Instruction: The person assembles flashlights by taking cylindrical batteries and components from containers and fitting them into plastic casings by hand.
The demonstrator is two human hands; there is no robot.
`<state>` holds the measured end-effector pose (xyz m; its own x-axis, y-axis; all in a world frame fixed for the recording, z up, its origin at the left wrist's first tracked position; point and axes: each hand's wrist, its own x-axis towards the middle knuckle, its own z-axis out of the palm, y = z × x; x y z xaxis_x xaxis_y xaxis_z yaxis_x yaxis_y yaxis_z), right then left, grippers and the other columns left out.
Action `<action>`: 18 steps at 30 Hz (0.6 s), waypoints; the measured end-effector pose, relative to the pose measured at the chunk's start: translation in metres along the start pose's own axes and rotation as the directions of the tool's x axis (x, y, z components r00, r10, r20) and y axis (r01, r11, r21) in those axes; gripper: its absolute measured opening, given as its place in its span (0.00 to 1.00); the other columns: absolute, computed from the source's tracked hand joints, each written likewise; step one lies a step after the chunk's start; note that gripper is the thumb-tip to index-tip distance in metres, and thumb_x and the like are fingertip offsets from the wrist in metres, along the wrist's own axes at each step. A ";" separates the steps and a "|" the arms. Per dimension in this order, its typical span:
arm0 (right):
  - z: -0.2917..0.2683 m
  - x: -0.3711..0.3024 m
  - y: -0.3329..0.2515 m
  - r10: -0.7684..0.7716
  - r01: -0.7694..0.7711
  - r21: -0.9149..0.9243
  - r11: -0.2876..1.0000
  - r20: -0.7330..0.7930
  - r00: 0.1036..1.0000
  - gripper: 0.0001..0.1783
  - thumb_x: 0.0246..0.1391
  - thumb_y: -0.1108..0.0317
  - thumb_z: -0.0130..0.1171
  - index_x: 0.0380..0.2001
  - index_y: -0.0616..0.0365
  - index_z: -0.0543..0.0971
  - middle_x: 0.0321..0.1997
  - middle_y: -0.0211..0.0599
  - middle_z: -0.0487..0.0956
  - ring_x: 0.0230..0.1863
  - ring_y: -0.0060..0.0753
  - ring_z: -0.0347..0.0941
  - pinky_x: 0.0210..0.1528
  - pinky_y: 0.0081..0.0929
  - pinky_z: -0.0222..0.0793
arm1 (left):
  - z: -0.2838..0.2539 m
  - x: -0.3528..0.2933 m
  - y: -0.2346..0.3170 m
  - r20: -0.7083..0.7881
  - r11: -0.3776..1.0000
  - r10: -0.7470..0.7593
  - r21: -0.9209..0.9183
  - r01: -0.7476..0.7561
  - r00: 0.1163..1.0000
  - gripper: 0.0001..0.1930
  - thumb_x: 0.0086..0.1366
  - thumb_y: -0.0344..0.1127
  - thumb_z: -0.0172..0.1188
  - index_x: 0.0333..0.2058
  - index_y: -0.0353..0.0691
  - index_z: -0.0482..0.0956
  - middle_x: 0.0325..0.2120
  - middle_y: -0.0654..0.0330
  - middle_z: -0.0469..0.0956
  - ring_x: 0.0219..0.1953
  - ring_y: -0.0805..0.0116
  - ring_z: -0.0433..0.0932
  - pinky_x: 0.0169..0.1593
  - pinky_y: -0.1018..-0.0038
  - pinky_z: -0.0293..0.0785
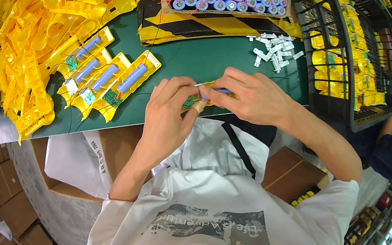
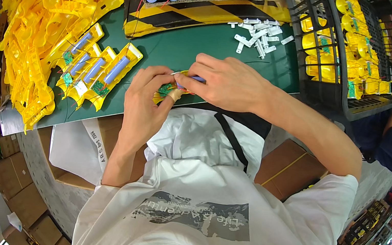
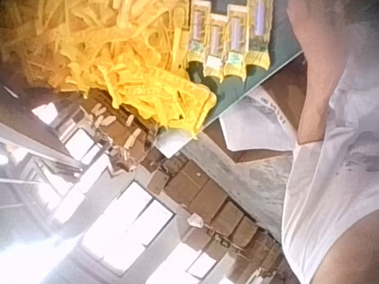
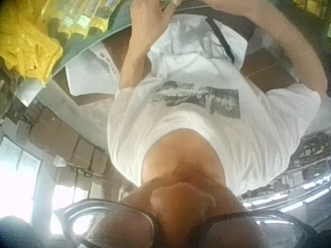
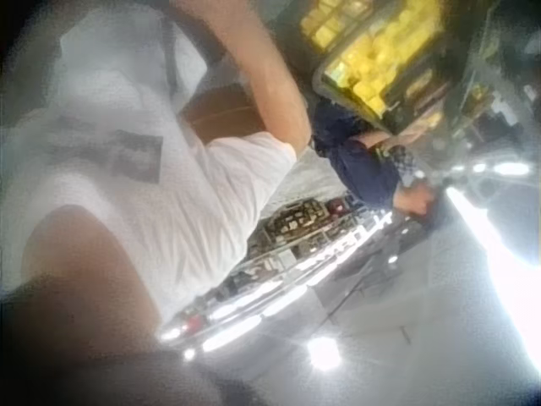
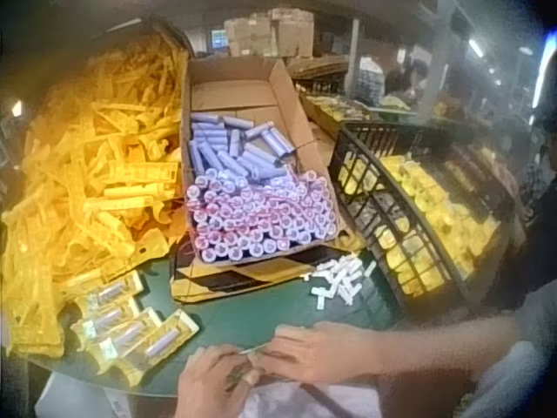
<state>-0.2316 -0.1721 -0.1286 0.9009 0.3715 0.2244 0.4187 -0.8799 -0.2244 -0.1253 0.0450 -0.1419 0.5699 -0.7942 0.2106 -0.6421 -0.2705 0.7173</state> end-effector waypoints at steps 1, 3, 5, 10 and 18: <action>-0.001 0.001 0.000 0.024 -0.026 0.051 0.998 0.032 0.999 0.19 0.61 0.65 0.64 0.55 0.49 0.83 0.38 0.25 0.79 0.46 0.28 0.77 0.28 0.27 0.78 | 0.000 0.000 0.000 0.002 1.000 -0.007 0.005 0.007 1.000 0.14 0.56 0.23 0.73 0.42 0.33 0.84 0.47 0.56 0.83 0.45 0.53 0.80 0.50 0.62 0.77; -0.001 0.002 -0.001 0.016 -0.017 0.041 0.999 0.034 0.999 0.19 0.61 0.66 0.64 0.55 0.49 0.83 0.39 0.25 0.78 0.46 0.29 0.76 0.28 0.28 0.77 | 0.000 0.000 0.000 -0.017 1.000 0.019 0.010 -0.019 1.000 0.14 0.57 0.23 0.73 0.42 0.33 0.85 0.47 0.57 0.84 0.45 0.54 0.81 0.49 0.62 0.78; -0.001 0.003 -0.001 0.007 -0.008 0.033 0.999 0.037 0.999 0.19 0.60 0.66 0.64 0.55 0.49 0.83 0.39 0.26 0.78 0.46 0.29 0.76 0.28 0.29 0.77 | 0.000 -0.001 -0.001 -0.026 1.000 0.014 0.008 -0.014 1.000 0.13 0.57 0.23 0.73 0.42 0.34 0.85 0.46 0.57 0.85 0.44 0.54 0.81 0.48 0.62 0.78; -0.007 0.007 0.008 -0.042 0.043 -0.007 0.999 0.063 0.997 0.26 0.56 0.65 0.68 0.59 0.49 0.83 0.41 0.22 0.80 0.41 0.25 0.75 0.23 0.24 0.74 | -0.001 0.000 -0.003 -0.041 0.999 0.037 0.016 -0.036 0.998 0.12 0.58 0.25 0.75 0.42 0.34 0.86 0.46 0.57 0.86 0.42 0.55 0.81 0.46 0.62 0.79; -0.006 0.000 0.011 -0.022 0.022 0.087 0.996 -0.001 1.000 0.18 0.56 0.63 0.70 0.51 0.49 0.86 0.44 0.26 0.83 0.45 0.28 0.80 0.32 0.28 0.80 | -0.001 0.002 -0.004 -0.055 0.996 0.083 -0.040 -0.085 0.995 0.14 0.57 0.28 0.77 0.42 0.37 0.89 0.47 0.56 0.87 0.46 0.54 0.83 0.49 0.62 0.78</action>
<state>-0.2277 -0.1835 -0.1249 0.8914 0.3902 0.2306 0.4467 -0.8427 -0.3007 -0.1208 0.0449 -0.1432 0.5425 -0.7825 0.3057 -0.6671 -0.1801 0.7228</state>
